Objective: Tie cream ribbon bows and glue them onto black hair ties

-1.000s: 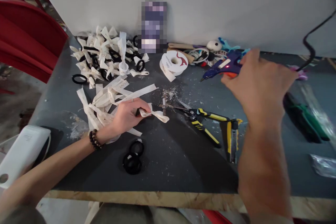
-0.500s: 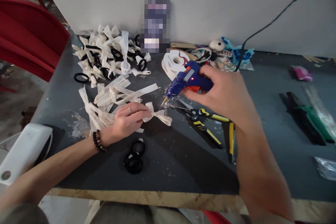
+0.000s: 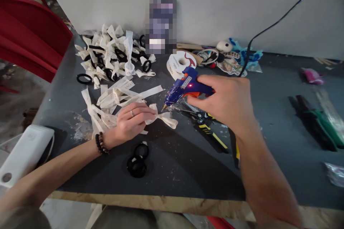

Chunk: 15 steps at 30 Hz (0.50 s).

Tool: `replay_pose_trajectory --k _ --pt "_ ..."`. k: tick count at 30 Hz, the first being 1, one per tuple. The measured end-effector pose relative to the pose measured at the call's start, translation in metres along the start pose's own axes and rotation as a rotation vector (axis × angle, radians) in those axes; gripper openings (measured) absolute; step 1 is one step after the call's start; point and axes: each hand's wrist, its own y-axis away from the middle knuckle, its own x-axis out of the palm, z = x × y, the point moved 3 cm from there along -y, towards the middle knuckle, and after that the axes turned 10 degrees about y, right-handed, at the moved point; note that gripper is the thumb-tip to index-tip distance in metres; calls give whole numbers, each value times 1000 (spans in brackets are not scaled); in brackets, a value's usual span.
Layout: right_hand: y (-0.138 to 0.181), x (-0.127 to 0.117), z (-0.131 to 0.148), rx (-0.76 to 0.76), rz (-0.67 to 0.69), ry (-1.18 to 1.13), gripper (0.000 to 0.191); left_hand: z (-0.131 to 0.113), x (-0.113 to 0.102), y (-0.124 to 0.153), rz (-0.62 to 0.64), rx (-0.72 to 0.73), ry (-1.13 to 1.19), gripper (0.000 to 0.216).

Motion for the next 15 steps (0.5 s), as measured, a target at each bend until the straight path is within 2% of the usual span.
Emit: replay_pose_trajectory --k 6,15 --pt "1 -2 5 -4 -36 -16 18 -1 0 2 28 45 6 33" --pt "1 -6 5 46 56 6 17 1 0 6 20 37 18 40"
